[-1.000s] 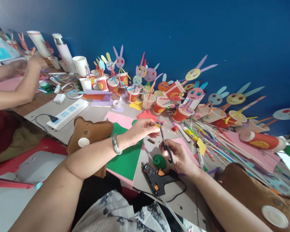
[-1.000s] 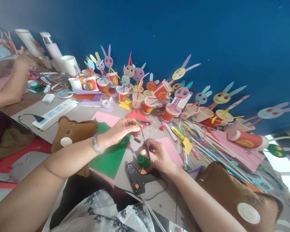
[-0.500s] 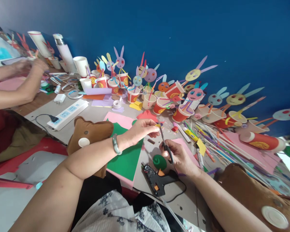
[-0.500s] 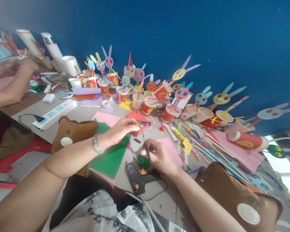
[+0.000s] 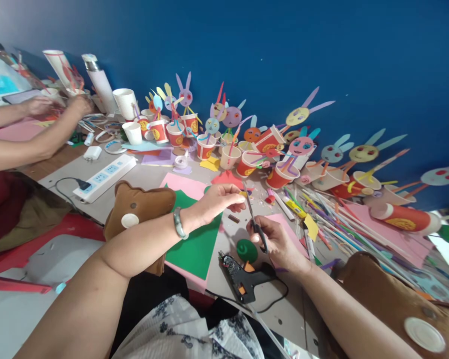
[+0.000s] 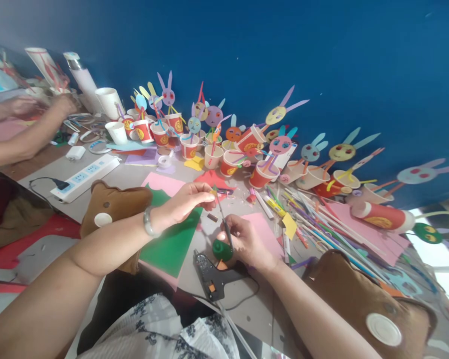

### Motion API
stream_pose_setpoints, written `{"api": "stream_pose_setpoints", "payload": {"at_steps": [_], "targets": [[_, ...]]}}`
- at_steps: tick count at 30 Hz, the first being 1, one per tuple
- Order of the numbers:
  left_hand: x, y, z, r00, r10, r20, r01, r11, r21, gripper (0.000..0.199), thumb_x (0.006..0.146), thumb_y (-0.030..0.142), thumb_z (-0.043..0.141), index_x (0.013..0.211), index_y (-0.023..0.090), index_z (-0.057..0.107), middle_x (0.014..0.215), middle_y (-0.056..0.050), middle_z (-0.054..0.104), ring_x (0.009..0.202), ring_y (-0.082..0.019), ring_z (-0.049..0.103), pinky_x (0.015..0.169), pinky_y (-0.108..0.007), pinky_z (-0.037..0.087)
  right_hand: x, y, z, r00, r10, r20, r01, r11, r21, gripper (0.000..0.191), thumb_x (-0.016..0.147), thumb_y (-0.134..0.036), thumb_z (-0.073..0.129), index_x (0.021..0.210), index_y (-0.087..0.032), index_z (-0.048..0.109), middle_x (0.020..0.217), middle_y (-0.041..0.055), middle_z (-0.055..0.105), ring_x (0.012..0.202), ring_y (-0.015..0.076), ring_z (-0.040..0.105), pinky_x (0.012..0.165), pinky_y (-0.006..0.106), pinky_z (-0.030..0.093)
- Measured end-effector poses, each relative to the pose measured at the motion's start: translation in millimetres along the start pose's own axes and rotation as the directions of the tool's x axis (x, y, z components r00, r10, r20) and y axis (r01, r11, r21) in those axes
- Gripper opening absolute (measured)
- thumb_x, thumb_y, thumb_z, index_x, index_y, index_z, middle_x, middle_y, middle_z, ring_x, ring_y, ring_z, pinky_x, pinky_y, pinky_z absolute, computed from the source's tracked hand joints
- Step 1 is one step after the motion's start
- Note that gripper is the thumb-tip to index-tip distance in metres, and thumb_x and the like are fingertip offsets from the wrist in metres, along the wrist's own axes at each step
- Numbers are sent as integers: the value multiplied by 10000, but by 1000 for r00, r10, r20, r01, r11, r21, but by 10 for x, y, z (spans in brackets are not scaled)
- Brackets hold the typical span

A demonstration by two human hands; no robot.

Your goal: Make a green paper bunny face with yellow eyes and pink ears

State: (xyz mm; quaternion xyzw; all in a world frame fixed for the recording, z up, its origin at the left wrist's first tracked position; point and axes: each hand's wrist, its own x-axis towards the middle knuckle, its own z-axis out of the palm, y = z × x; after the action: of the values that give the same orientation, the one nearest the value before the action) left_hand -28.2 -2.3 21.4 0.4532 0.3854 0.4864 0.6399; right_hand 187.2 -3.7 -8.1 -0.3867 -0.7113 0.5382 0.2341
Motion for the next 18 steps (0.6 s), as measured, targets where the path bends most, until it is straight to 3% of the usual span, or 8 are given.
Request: {"api": "stream_pose_setpoints", "payload": {"at_steps": [18], "targets": [[5,-7,-14,999,38,-12,-38,999,-19,189,744,305,698,717,138,614,658,-6,662,632,-88,598,681,-254,473,12,-63,8,1000,0,-11,-1,1000,-24,622,663,-800,710,692,-210,516,655,7,560,619,148,487,552,271,411]]}}
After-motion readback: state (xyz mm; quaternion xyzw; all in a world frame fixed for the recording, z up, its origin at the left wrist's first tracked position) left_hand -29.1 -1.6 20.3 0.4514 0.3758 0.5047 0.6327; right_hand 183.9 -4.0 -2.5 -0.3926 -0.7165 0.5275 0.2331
